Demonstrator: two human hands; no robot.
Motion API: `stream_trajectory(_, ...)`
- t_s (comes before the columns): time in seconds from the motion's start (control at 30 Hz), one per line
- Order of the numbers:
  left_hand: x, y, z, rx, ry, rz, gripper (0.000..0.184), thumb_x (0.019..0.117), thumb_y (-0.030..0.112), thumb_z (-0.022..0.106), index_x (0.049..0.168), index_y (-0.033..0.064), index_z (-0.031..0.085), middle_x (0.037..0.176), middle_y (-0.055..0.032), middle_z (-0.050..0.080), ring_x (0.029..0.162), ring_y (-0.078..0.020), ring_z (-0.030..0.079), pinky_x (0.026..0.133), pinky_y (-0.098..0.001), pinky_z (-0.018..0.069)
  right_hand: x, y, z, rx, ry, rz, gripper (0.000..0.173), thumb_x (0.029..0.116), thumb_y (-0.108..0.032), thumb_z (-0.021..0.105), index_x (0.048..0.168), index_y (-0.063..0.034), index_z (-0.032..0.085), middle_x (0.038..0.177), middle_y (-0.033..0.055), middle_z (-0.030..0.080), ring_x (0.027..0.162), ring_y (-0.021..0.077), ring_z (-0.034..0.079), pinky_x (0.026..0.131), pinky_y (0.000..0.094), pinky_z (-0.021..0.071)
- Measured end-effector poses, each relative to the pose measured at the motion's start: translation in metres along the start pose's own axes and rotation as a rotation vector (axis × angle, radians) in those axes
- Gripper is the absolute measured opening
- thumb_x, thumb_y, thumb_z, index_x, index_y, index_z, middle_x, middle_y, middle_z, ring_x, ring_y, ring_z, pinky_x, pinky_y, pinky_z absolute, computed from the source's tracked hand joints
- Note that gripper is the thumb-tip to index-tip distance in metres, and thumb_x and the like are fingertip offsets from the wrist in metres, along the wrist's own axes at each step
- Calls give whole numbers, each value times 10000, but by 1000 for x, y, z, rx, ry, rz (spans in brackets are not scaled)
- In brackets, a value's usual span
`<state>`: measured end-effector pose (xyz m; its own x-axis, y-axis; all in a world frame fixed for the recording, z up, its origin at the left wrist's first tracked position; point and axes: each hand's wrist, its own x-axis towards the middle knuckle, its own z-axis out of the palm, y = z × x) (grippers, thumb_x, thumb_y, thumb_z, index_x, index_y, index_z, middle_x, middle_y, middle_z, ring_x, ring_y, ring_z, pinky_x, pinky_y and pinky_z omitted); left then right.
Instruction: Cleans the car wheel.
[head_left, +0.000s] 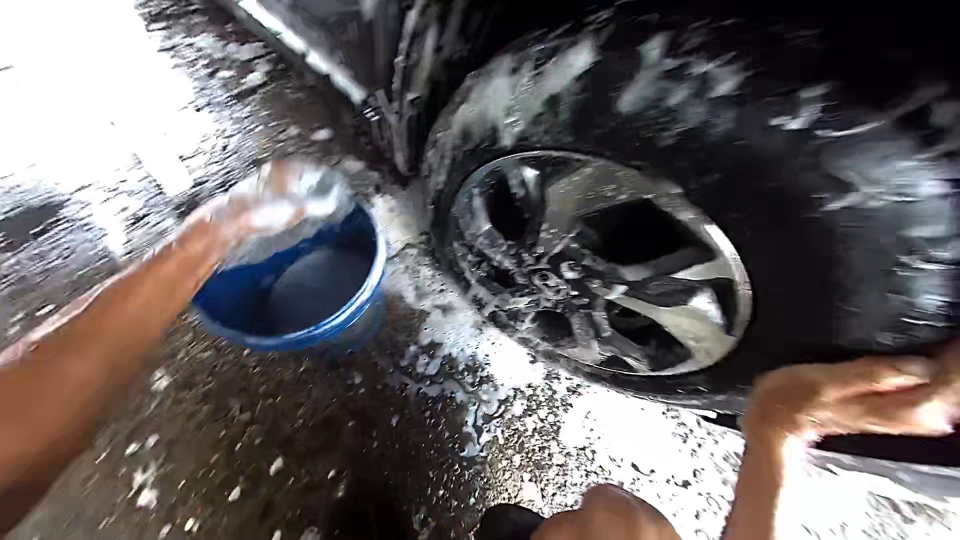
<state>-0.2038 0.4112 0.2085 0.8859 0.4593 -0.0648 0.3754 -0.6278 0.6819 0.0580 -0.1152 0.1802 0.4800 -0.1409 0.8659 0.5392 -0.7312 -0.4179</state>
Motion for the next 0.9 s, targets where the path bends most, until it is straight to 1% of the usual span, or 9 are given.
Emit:
stream_trajectory(0.1,-26,-22,47,183,-112,-87,350,1068,289,529,1203,7,689,1123,-239,689,1037,-362,665,929,-592,498,4,-7,2,-58,34,-152,492,1051,-207,372,1282,151,617,1260,406,599,1214,527,565,1133,504,388)
stream_trajectory(0.2,-102,1,50,148,4,-287,678,967,722,449,1395,217,600,1377,-84,634,1303,-235,592,1084,-552,485,9,0,-1,-55,7,-219,512,1077,-248,329,1297,97,636,1237,338,654,1181,473,608,1105,515,413)
stream_trajectory(0.27,-109,-15,61,174,26,-367,736,928,776,457,1387,223,618,1384,-100,636,1319,-259,583,1089,-589,464,13,10,-9,-39,-53,-241,551,1095,-295,290,1309,78,634,1246,293,674,1197,422,621,1106,505,405)
stream_trajectory(0.37,-53,-71,77,108,-347,-264,435,1098,303,462,1347,-29,594,1307,-280,624,1229,-390,604,1024,-598,467,11,27,-29,-22,-214,-73,556,1092,-290,291,1304,105,620,1267,313,654,1253,383,614,1125,456,410)
stream_trajectory(0.47,-25,-90,74,-360,-227,-155,268,1056,168,462,1256,101,627,1041,-10,668,896,-73,642,784,-260,550,-4,28,-33,2,-261,120,560,1060,-240,311,1309,200,552,1280,385,608,1273,386,602,1129,398,410)
stream_trajectory(0.63,-41,68,56,-443,-25,160,201,971,232,555,1117,155,669,849,88,685,711,24,646,636,-176,563,-20,34,-15,103,-168,192,782,1059,-477,218,1413,176,464,1420,339,535,1391,309,511,1188,333,340)
stream_trajectory(0.73,-42,175,103,-450,-87,432,243,961,163,568,1178,80,638,876,30,680,704,-21,645,615,-202,566,-19,31,-16,88,-175,179,711,1071,-399,220,1421,171,460,1421,341,536,1390,338,512,1184,354,347)
stream_trajectory(0.8,-42,230,177,-349,136,525,378,924,204,723,1246,25,643,1148,-95,685,970,-149,683,845,-344,592,-22,29,-15,81,-153,188,662,1078,-348,227,1422,166,463,1409,338,548,1375,358,524,1177,370,363)
stream_trajectory(0.9,-32,274,347,-173,435,621,507,904,358,722,1263,5,668,1406,-298,548,1337,-452,508,1152,-581,389,-25,30,-14,44,-95,146,657,1097,-349,211,1394,156,509,1340,318,612,1313,335,590,1141,361,415)
